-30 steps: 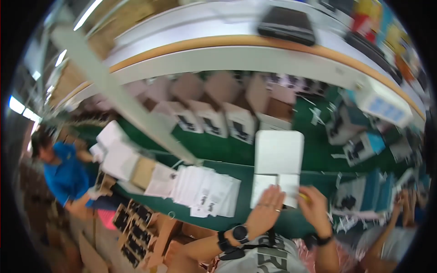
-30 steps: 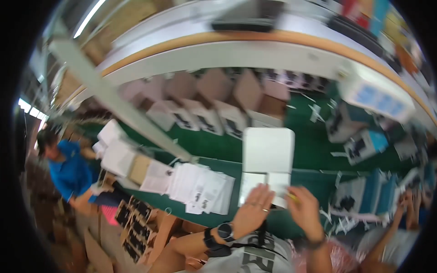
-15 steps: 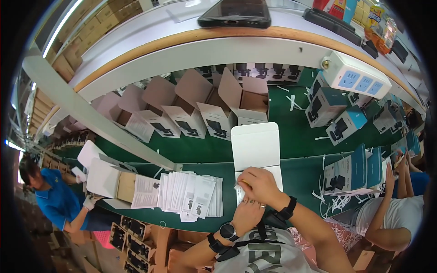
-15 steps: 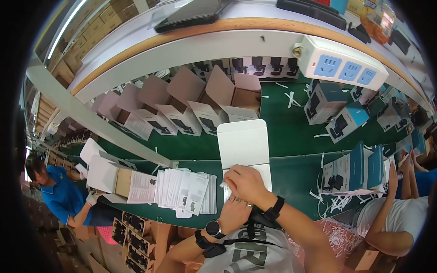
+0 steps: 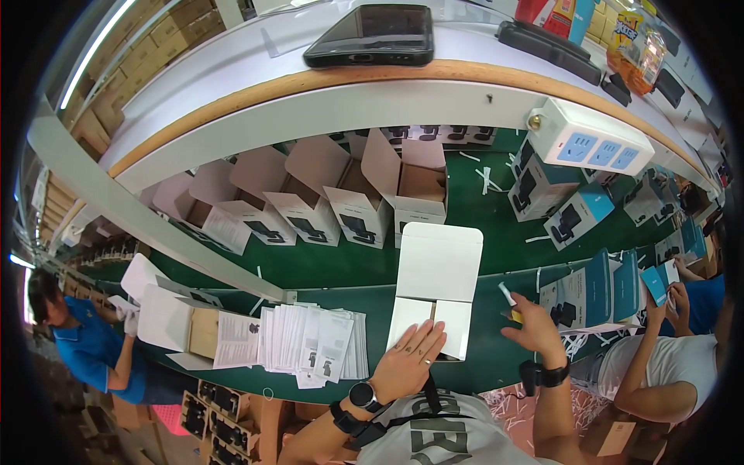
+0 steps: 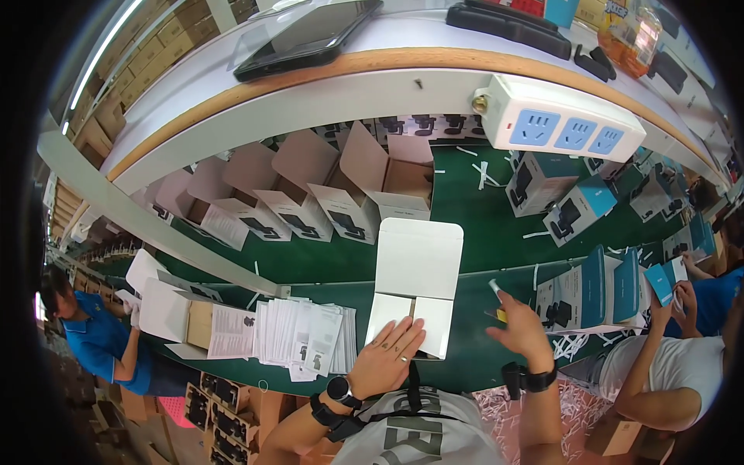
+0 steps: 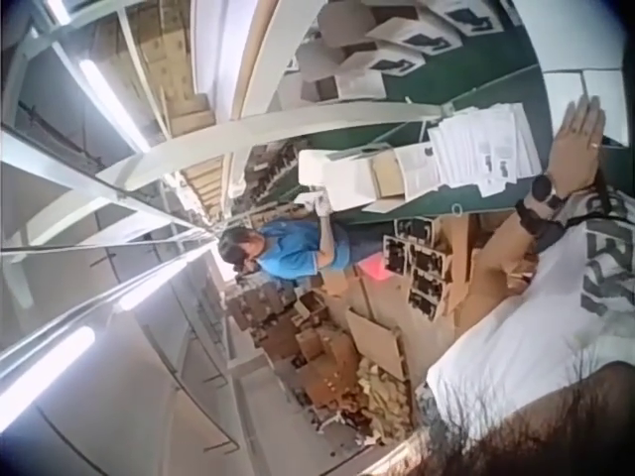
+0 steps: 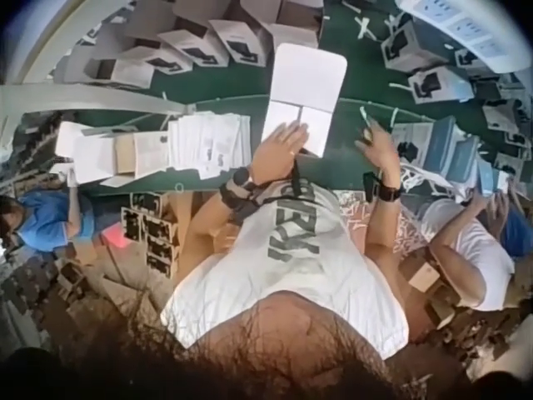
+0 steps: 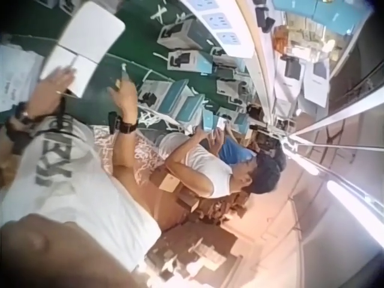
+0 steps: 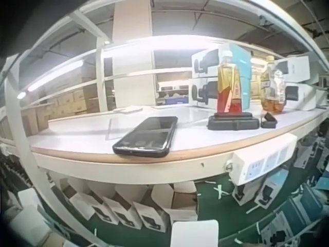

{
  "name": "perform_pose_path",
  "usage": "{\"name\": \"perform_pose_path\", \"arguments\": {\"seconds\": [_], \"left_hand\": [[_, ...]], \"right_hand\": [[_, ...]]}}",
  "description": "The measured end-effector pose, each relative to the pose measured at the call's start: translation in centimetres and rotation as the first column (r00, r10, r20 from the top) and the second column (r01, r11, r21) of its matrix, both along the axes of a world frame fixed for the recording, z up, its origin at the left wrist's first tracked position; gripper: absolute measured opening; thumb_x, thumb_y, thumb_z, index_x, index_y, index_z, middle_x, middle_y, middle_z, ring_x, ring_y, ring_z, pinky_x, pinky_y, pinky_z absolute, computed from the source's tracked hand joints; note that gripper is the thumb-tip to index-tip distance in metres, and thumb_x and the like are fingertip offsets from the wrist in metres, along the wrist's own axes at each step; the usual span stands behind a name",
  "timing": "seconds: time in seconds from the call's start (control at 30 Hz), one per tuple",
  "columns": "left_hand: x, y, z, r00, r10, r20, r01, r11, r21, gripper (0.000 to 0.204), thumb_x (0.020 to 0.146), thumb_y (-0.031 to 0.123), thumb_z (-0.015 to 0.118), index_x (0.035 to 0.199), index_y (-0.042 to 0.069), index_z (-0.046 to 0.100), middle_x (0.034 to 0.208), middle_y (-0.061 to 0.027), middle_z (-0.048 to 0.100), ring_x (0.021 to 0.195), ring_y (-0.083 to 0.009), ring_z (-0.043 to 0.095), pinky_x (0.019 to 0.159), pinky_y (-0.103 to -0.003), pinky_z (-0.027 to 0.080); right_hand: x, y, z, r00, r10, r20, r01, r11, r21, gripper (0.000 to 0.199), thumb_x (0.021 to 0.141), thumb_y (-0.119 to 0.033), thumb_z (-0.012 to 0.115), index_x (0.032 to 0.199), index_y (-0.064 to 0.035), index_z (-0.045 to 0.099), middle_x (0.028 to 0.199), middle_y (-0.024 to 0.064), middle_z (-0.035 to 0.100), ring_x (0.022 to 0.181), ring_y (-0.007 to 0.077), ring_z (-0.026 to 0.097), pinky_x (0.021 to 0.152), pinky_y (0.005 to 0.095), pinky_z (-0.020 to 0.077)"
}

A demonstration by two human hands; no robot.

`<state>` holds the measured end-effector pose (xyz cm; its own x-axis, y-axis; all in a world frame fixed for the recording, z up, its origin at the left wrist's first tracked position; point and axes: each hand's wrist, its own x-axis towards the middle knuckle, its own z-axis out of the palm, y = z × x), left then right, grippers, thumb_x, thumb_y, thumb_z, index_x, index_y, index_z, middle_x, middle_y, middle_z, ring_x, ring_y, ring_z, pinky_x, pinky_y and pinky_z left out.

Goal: The person places a manual into a white box, seals it with tape, and slides it into a blue sleeve before placing it on a shelf.

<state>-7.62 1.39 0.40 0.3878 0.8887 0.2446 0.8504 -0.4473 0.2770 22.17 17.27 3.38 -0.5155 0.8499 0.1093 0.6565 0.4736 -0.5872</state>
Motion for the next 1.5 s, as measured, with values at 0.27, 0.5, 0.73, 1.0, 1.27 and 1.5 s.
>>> {"name": "perform_pose_path", "arguments": {"seconds": [0.27, 0.5, 0.73, 1.0, 1.27, 1.5], "left_hand": [[-0.2, 1.1, 2.8, 0.98, -0.01, 0.197, 0.046, 0.983, -0.18, 0.064, 0.094, 0.022, 0.068, 0.152, 0.001, 0.052, 0.157, -0.0188, 0.051, 0.146, -0.0371, 0.049, 0.121, -0.049, 0.038], [-1.7, -0.4, -0.3, 0.497, 0.239, 0.834, 0.155, 0.922, -0.356, 0.048, 0.097, 0.02, 0.076, 0.14, 0.003, 0.061, 0.132, -0.0141, 0.068, 0.119, -0.0297, 0.066, 0.104, -0.041, 0.05], [-2.6, 0.1, 0.7, 0.438, 0.261, 0.86, 0.166, 0.917, -0.363, 0.045, 0.094, 0.014, 0.08, 0.135, 0.004, 0.063, 0.129, -0.009, 0.069, 0.116, -0.0238, 0.066, 0.1, -0.037, 0.051], [-3.0, -0.5, -0.2, 0.53, 0.211, 0.821, 0.183, 0.917, -0.354, 0.047, 0.094, 0.015, 0.08, 0.136, 0.006, 0.061, 0.129, -0.0083, 0.066, 0.12, -0.0195, 0.063, 0.099, -0.038, 0.052], [-1.5, 1.3, 1.2, 0.885, 0.17, 0.434, -0.168, 0.985, -0.042, 0.065, 0.088, 0.02, 0.086, 0.144, 0.006, 0.057, 0.14, -0.0141, 0.062, 0.129, -0.0339, 0.062, 0.108, -0.043, 0.049], [-1.5, -0.7, 0.8, 0.547, 0.364, 0.754, -0.184, 0.931, -0.316, 0.081, 0.079, 0.014, 0.091, 0.15, 0.003, 0.053, 0.142, -0.0178, 0.059, 0.137, -0.0409, 0.055, 0.112, -0.046, 0.047]], "right_hand": [[-5.7, -1.3, 0.7, 0.631, -0.375, -0.679, -0.111, 0.823, -0.558, 0.042, 0.11, -0.022, 0.056, 0.145, 0.0014, 0.059, 0.127, 0.0071, 0.073, 0.075, 0.009, 0.057, 0.068, 0.0245, 0.0485], [-2.7, -3.7, 3.2, 0.785, 0.256, -0.564, -0.474, 0.835, -0.28, 0.038, 0.108, -0.024, 0.06, 0.139, -0.0026, 0.064, 0.124, 0.0081, 0.074, 0.084, 0.0169, 0.064, 0.074, 0.032, 0.0489], [-14.3, -2.5, 5.0, 0.746, 0.566, -0.351, -0.589, 0.807, 0.049, 0.02, 0.094, -0.018, 0.074, 0.112, -0.0097, 0.068, 0.106, 0.0073, 0.071, 0.094, 0.0288, 0.068, 0.087, 0.0396, 0.0483], [-16.7, -2.6, 2.4, 0.683, 0.627, -0.375, -0.664, 0.747, 0.04, 0.019, 0.092, -0.019, 0.075, 0.106, -0.0084, 0.067, 0.105, 0.0072, 0.067, 0.094, 0.031, 0.066, 0.081, 0.0406, 0.0518], [-12.9, -3.2, 3.7, 0.685, 0.521, -0.509, -0.645, 0.758, -0.092, 0.017, 0.089, -0.016, 0.078, 0.099, -0.0068, 0.068, 0.098, 0.0096, 0.065, 0.09, 0.0265, 0.066, 0.077, 0.0363, 0.0524], [3.9, -2.1, 4.9, 0.994, -0.067, -0.088, 0.077, 0.99, 0.118, 0.056, 0.08, -0.011, 0.086, 0.133, -0.0063, 0.068, 0.108, 0.0061, 0.072, 0.09, 0.0159, 0.063, 0.078, 0.0299, 0.0517]]}}
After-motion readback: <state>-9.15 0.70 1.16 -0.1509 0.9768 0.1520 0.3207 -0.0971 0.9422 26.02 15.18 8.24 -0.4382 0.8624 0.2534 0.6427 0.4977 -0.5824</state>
